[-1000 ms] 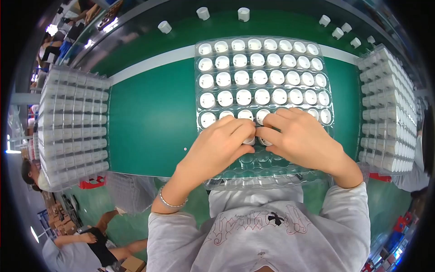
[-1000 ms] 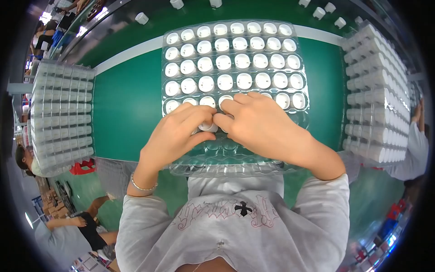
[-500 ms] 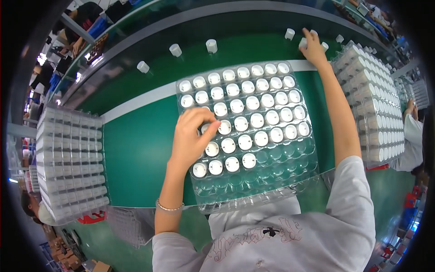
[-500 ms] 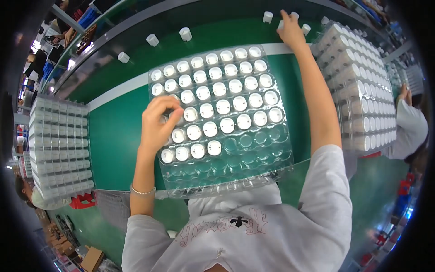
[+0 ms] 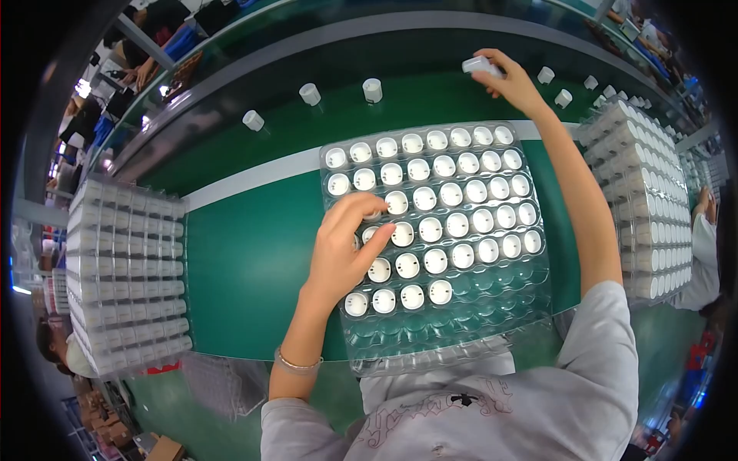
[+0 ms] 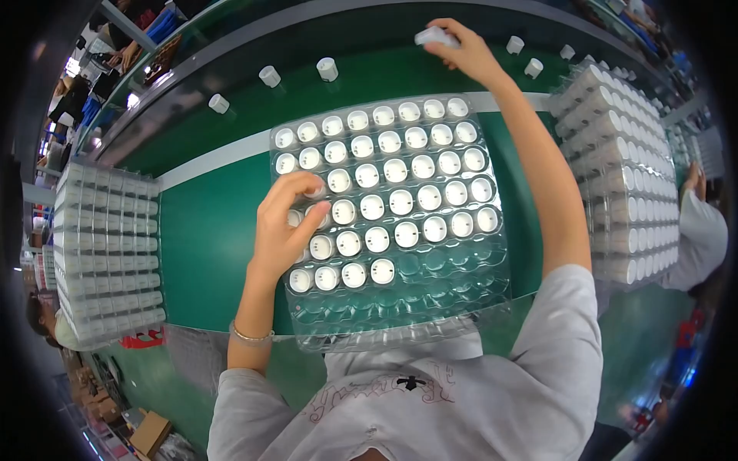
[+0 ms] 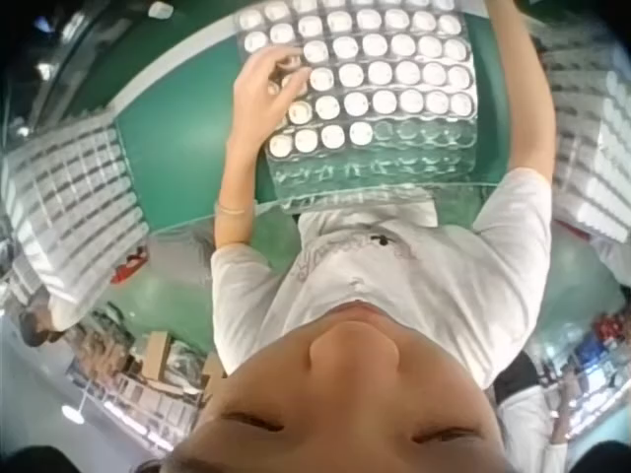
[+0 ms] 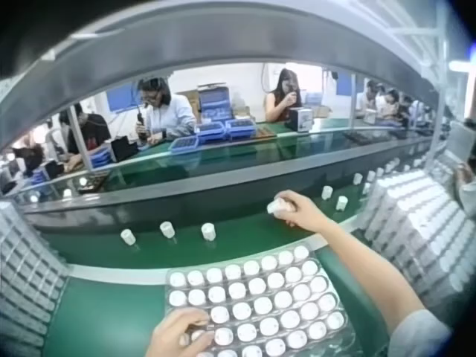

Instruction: The person assembles small electronic components by hand, then places them into an organized plastic tray.

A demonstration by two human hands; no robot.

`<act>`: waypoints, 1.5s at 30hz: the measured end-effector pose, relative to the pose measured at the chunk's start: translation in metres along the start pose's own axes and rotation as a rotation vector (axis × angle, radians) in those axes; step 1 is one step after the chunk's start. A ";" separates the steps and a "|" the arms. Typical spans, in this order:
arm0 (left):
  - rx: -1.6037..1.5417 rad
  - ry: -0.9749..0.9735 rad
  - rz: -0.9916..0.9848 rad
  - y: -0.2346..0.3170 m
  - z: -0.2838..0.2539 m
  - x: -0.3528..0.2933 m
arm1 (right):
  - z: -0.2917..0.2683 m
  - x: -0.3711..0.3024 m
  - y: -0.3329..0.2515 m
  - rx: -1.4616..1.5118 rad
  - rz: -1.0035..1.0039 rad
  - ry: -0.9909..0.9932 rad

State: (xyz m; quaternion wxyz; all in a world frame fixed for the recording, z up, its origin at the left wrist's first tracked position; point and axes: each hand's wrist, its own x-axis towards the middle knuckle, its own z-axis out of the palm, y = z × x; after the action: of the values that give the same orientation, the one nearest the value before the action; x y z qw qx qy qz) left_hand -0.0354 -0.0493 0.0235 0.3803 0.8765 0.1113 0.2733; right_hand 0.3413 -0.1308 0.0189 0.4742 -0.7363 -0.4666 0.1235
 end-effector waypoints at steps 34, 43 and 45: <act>-0.476 0.514 0.410 0.019 0.017 0.006 | 0.066 -0.153 -0.141 0.442 -0.584 -0.137; -0.239 0.150 0.408 0.017 0.017 0.008 | 0.064 -0.155 -0.143 0.198 -0.808 -0.102; -0.370 0.185 0.224 0.013 0.017 0.005 | 0.062 -0.155 -0.142 0.211 -0.798 -0.106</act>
State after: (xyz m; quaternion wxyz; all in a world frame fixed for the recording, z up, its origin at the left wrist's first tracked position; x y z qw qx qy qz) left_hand -0.0213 -0.0669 0.0256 0.4899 0.7701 -0.0042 0.4085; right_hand 0.1387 -0.2030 0.0620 0.5332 -0.4377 -0.7238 0.0150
